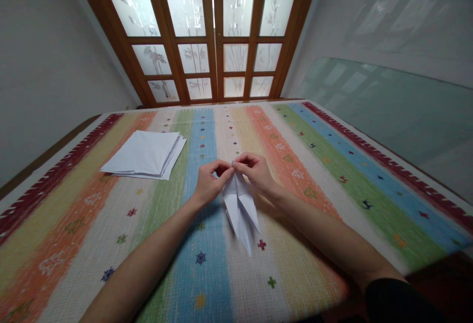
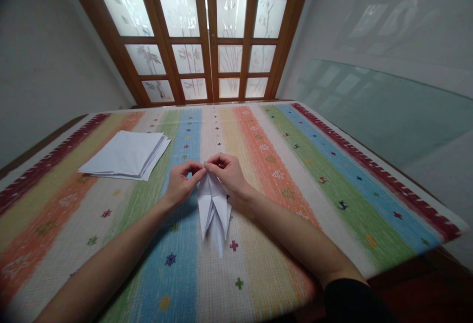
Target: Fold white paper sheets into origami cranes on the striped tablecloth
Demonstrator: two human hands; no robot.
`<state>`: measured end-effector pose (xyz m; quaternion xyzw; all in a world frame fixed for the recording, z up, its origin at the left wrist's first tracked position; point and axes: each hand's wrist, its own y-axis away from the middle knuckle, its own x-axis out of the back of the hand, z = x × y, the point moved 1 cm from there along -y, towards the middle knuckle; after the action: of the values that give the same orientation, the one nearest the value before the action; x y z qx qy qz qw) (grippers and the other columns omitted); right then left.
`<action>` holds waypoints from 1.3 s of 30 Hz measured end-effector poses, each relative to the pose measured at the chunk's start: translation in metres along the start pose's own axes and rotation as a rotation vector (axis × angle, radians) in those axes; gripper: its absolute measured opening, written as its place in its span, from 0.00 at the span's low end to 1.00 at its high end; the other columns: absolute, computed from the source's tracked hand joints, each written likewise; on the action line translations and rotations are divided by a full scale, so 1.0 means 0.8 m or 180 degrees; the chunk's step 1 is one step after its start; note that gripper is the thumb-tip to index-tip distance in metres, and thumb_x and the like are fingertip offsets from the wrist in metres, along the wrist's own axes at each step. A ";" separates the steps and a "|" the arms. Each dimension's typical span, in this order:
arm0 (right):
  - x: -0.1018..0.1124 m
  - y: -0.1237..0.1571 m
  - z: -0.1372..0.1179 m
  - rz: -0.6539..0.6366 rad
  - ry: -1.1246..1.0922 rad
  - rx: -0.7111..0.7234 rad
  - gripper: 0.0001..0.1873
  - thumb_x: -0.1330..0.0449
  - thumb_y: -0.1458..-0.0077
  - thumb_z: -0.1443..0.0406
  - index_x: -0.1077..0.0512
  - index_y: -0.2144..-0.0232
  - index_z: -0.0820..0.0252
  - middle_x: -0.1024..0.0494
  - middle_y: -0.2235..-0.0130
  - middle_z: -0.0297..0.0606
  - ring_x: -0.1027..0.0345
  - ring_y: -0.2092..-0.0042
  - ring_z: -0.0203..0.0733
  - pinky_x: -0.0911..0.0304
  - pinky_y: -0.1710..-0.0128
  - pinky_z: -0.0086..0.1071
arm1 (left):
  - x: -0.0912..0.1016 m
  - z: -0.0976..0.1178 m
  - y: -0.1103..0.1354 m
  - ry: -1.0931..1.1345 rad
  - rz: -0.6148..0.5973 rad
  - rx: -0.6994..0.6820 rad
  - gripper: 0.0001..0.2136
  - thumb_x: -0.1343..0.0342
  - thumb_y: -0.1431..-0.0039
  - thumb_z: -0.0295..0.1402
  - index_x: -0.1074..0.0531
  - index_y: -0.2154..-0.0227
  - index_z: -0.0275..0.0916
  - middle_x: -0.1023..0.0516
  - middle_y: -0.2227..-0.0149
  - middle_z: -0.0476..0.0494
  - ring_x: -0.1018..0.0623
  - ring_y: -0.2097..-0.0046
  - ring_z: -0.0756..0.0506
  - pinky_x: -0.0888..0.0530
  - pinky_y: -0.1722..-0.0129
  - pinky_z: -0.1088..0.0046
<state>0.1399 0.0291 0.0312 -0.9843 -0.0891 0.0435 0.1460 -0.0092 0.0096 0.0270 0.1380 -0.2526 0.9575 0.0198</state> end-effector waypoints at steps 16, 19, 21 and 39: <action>0.017 -0.006 0.020 -0.0732 0.0545 0.0220 0.10 0.35 0.52 0.60 0.28 0.76 0.61 0.26 0.75 0.32 0.35 0.73 0.33 0.38 0.70 0.29 | 0.004 -0.005 -0.004 0.0092 0.0514 -0.0135 0.05 0.40 0.48 0.34 0.25 0.73 0.37 0.25 0.76 0.51 0.30 0.75 0.52 0.32 0.73 0.77; 0.016 -0.004 0.017 -0.0788 0.0849 0.0436 0.09 0.37 0.50 0.61 0.28 0.75 0.61 0.26 0.75 0.33 0.34 0.72 0.33 0.38 0.70 0.28 | 0.006 0.000 -0.005 0.0036 0.0551 -0.0218 0.04 0.39 0.49 0.33 0.24 0.73 0.38 0.24 0.75 0.50 0.29 0.74 0.52 0.32 0.72 0.77; 0.016 -0.003 0.017 -0.0817 0.0990 0.0578 0.09 0.37 0.49 0.61 0.28 0.75 0.61 0.25 0.74 0.33 0.34 0.72 0.33 0.38 0.71 0.28 | 0.008 0.003 -0.006 -0.0033 0.0536 -0.0307 0.04 0.40 0.48 0.32 0.24 0.75 0.38 0.23 0.76 0.50 0.29 0.74 0.52 0.32 0.71 0.76; 0.041 -0.006 0.050 -0.0675 0.2352 0.2158 0.08 0.43 0.42 0.67 0.22 0.68 0.58 0.21 0.69 0.39 0.29 0.66 0.39 0.35 0.65 0.33 | 0.014 -0.035 -0.006 0.0280 -0.0186 0.0089 0.30 0.62 0.38 0.57 0.21 0.64 0.38 0.18 0.61 0.38 0.21 0.60 0.42 0.26 0.60 0.63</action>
<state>0.1669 0.0512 -0.0075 -0.8168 -0.1118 -0.2959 0.4824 -0.0264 0.0270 0.0093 0.1033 -0.2339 0.9651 0.0569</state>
